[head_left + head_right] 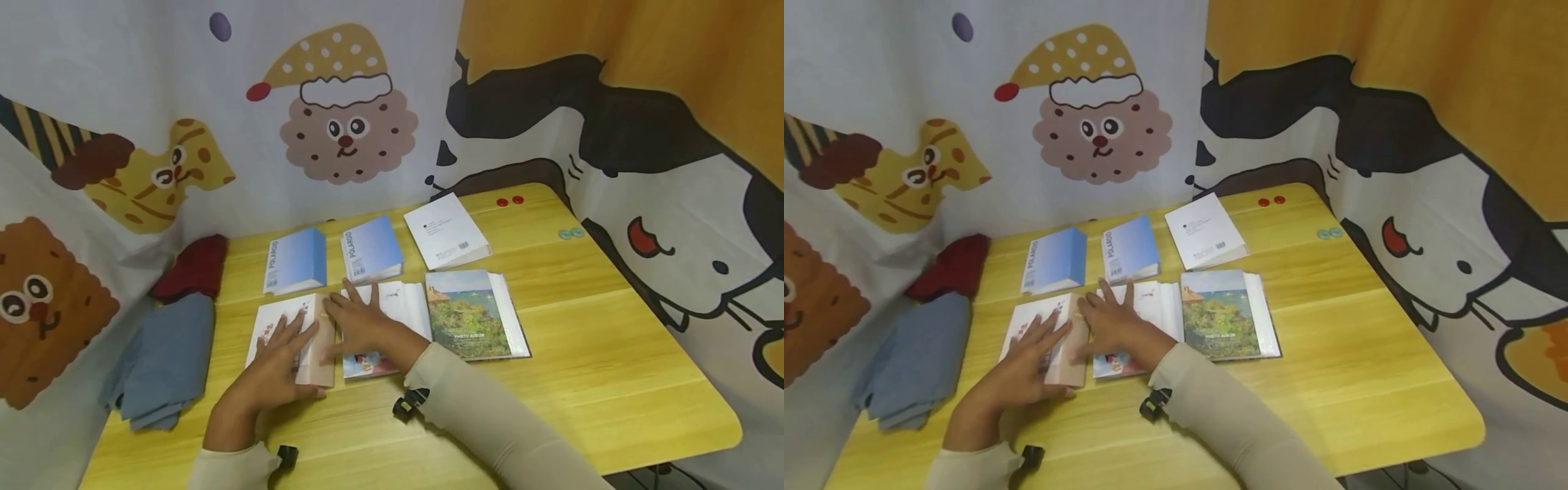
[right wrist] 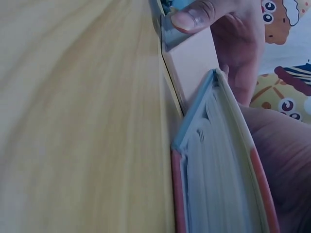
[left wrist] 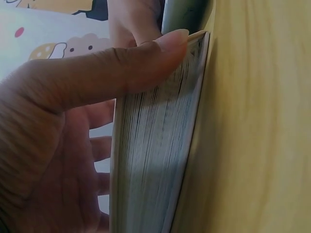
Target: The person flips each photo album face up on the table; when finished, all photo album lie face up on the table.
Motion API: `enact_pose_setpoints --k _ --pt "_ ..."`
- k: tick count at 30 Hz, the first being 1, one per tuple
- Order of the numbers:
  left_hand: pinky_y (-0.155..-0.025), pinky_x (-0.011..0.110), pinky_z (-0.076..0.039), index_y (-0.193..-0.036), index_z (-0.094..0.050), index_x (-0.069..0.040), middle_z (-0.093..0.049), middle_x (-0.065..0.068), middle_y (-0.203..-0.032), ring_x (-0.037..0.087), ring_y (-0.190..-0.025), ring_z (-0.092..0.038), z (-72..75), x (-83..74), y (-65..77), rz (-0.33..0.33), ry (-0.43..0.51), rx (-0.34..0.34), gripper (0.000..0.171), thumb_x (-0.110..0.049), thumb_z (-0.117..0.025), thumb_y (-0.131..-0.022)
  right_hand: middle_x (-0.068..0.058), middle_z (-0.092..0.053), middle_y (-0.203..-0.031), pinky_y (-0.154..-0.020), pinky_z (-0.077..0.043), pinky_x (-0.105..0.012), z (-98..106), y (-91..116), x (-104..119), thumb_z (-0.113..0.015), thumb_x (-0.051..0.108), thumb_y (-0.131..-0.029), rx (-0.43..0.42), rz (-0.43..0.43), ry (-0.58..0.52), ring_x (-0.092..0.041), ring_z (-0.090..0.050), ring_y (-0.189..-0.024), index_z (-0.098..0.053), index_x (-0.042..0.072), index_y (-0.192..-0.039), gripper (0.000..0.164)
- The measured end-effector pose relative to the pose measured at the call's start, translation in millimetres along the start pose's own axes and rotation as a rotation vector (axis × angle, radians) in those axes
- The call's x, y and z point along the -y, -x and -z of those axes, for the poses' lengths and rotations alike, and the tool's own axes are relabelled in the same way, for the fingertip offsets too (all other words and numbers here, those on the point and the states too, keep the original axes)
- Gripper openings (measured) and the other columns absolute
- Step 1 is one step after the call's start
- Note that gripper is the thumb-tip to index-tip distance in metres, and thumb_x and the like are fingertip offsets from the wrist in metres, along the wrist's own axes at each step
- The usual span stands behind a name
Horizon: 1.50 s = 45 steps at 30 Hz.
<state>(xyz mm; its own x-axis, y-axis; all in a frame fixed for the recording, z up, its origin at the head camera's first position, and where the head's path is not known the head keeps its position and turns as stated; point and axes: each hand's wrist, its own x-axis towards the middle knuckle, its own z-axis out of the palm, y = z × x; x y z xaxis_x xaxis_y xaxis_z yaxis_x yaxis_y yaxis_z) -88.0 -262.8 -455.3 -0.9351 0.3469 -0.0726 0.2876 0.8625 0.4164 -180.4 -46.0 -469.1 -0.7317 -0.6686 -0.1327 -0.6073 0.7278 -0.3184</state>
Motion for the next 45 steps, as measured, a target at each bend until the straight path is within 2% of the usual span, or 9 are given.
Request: enact_pose_setpoints --k 8,18,25,29,33,36,39,42,45 --pt "-0.110 0.098 -0.015 -0.168 -0.043 -0.010 -0.023 0.025 -0.180 0.064 -0.163 -0.016 -1.7 -0.5 -1.8 -0.005 0.004 -0.015 0.124 -0.048 -0.105 -0.068 -0.007 -0.031 -0.181 -0.129 0.002 -0.084 -1.5 -4.1 1.0 -0.077 0.087 -0.077 -0.010 -0.013 0.010 -0.037 -0.002 -0.174 -0.025 0.017 -0.175 0.131" --pt "-0.109 0.098 -0.020 -0.167 -0.044 -0.007 -0.025 0.027 -0.179 0.066 -0.161 -0.019 -1.3 6.7 -1.2 -0.059 -0.008 -0.039 0.123 -0.052 -0.103 -0.069 -0.004 -0.045 -0.173 -0.128 -0.001 -0.085 1.4 -6.3 0.8 -0.084 0.080 -0.077 -0.074 0.002 -0.092 -0.036 -0.013 -0.173 -0.035 0.024 -0.172 0.121" --pt "-0.115 0.091 -0.026 -0.168 -0.040 -0.004 -0.022 0.026 -0.180 0.066 -0.161 -0.016 5.3 19.0 5.5 -0.135 0.159 -0.060 0.116 -0.045 -0.100 -0.078 -0.005 -0.037 -0.178 -0.128 0.002 -0.085 8.7 -6.2 2.9 -0.088 0.071 -0.079 -0.109 0.023 -0.212 -0.038 -0.016 -0.172 -0.038 0.027 -0.171 0.113" --pt "-0.133 0.043 -0.033 -0.172 -0.034 -0.008 -0.019 0.023 -0.182 0.061 -0.163 -0.018 9.1 27.1 12.1 -0.188 0.313 -0.095 0.115 -0.028 -0.100 -0.080 -0.005 -0.035 -0.179 -0.129 -0.004 -0.083 13.3 -5.7 4.4 -0.090 0.067 -0.081 -0.155 0.066 -0.338 -0.033 -0.033 -0.167 -0.042 0.024 -0.169 0.109" --pt "-0.117 0.004 -0.021 -0.174 -0.029 -0.013 -0.018 0.023 -0.182 0.040 -0.168 -0.019 9.2 30.0 13.3 -0.260 0.398 -0.153 0.119 -0.015 -0.099 -0.079 -0.008 -0.038 -0.175 -0.133 -0.027 -0.070 19.4 -3.5 5.1 -0.095 0.051 -0.082 -0.218 0.137 -0.515 -0.031 -0.045 -0.159 -0.046 0.016 -0.166 0.104" --pt "-0.119 0.010 -0.029 -0.174 -0.026 -0.009 -0.020 0.026 -0.180 0.015 -0.168 -0.020 8.0 28.8 13.7 -0.301 0.406 -0.200 0.121 -0.009 -0.098 -0.078 -0.011 -0.034 -0.175 -0.132 -0.037 -0.055 23.1 -0.7 6.1 -0.097 0.041 -0.084 -0.229 0.182 -0.634 -0.032 -0.041 -0.161 -0.042 0.013 -0.168 0.104" --pt "-0.122 0.044 -0.044 -0.175 -0.017 -0.005 -0.016 0.031 -0.179 -0.002 -0.164 -0.018 7.3 27.0 14.1 -0.324 0.441 -0.212 0.124 -0.001 -0.095 -0.079 -0.009 -0.023 -0.181 -0.134 -0.035 -0.049 25.7 3.4 8.2 -0.093 0.033 -0.089 -0.218 0.209 -0.755 -0.031 -0.032 -0.166 -0.031 0.014 -0.173 0.106" --pt "-0.110 0.072 -0.046 -0.176 -0.009 -0.004 -0.010 0.033 -0.180 -0.004 -0.164 -0.017 8.4 26.3 15.6 -0.339 0.491 -0.222 0.123 0.006 -0.089 -0.082 -0.001 -0.008 -0.186 -0.136 -0.032 -0.044 26.9 7.5 13.8 -0.090 0.025 -0.093 -0.201 0.243 -0.873 -0.027 -0.026 -0.169 -0.016 0.020 -0.177 0.112" --pt "-0.112 0.055 -0.055 -0.175 -0.008 -0.002 -0.009 0.030 -0.181 -0.002 -0.164 -0.023 8.7 28.1 17.6 -0.368 0.561 -0.257 0.120 0.014 -0.083 -0.082 0.007 0.006 -0.186 -0.137 -0.029 -0.039 25.8 10.6 20.9 -0.088 0.020 -0.095 -0.178 0.291 -0.942 -0.021 -0.025 -0.169 -0.005 0.023 -0.178 0.117"
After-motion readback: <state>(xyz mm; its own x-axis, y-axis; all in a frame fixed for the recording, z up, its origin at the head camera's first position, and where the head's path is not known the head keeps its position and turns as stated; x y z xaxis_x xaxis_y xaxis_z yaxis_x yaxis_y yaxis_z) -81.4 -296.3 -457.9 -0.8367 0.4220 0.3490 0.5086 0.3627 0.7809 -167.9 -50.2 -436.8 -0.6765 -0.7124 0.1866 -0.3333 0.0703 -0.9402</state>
